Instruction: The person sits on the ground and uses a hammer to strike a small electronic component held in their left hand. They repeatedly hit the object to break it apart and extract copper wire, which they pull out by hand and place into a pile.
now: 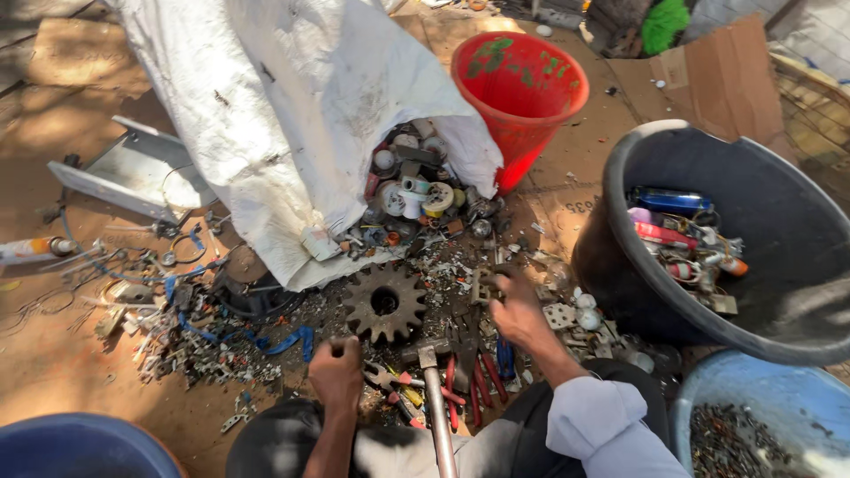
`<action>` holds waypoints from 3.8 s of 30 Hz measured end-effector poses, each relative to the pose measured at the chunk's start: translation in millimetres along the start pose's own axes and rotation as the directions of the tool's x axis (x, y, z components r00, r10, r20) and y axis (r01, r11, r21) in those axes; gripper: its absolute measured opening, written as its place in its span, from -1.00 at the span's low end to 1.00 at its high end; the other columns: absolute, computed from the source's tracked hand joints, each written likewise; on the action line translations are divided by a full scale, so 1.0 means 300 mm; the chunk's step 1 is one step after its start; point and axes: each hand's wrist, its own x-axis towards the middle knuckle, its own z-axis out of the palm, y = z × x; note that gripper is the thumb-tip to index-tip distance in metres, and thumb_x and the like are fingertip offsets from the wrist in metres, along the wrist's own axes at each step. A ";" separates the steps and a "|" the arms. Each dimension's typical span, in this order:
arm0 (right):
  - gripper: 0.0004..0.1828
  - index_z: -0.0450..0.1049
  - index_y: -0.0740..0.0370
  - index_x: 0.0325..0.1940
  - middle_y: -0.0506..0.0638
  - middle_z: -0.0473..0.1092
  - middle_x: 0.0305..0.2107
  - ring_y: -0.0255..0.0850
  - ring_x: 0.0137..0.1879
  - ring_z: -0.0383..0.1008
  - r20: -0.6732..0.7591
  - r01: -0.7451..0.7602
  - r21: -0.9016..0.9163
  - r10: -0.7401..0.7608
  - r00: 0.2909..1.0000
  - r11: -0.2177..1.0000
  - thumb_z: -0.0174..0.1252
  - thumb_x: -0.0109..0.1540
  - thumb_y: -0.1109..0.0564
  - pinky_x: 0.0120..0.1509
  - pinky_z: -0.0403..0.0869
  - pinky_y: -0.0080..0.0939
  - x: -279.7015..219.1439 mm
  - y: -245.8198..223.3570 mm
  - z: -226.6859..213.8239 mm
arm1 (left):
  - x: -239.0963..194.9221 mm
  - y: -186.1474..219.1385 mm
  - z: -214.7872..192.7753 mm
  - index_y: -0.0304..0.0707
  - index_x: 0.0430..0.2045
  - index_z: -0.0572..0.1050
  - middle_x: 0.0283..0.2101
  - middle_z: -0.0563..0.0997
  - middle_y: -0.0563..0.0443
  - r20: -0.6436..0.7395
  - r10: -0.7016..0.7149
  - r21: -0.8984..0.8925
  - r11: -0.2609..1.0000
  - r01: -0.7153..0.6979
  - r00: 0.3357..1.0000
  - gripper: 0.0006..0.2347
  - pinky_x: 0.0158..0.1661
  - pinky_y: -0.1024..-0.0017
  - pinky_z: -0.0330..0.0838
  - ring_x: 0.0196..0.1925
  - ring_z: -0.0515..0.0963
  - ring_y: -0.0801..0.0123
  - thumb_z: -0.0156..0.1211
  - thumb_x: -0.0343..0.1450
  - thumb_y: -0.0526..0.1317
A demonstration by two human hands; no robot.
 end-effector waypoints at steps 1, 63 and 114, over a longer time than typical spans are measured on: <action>-0.62 0.53 0.36 0.09 0.21 0.53 -0.18 0.06 -0.10 0.59 0.086 -0.011 -0.023 0.013 0.996 1.000 0.18 0.20 0.22 0.08 0.55 -0.06 0.009 0.014 0.052 | -0.008 0.008 -0.002 -0.38 -0.05 0.56 -0.11 0.68 -0.17 -0.036 0.036 -0.116 0.992 -0.040 0.999 -0.76 -0.07 0.30 0.53 -0.15 0.65 0.27 0.24 0.45 -0.24; -0.42 0.35 0.18 0.31 0.20 0.58 -0.09 0.03 0.01 0.63 0.232 -0.529 -0.043 0.523 0.820 0.848 0.22 0.23 0.00 0.15 0.52 -0.07 -0.252 -0.323 0.308 | 0.060 0.039 0.020 -0.32 -0.10 0.60 -0.19 0.68 -0.34 0.071 0.287 -0.033 0.958 -0.286 0.955 -0.71 0.01 0.11 0.48 -0.11 0.66 -0.12 0.15 0.39 -0.14; -0.65 0.32 0.19 0.00 0.15 0.46 -0.53 0.01 -0.44 0.47 0.465 -0.243 -0.242 0.332 0.821 0.940 0.07 0.34 -0.12 -0.30 0.39 0.03 -0.116 -0.666 0.172 | 0.128 -0.028 0.062 -0.26 0.16 0.45 -0.07 0.66 -0.31 0.210 -0.069 -0.169 0.980 0.106 0.975 -0.61 -0.07 0.11 0.51 -0.07 0.72 0.03 -0.05 0.41 -0.37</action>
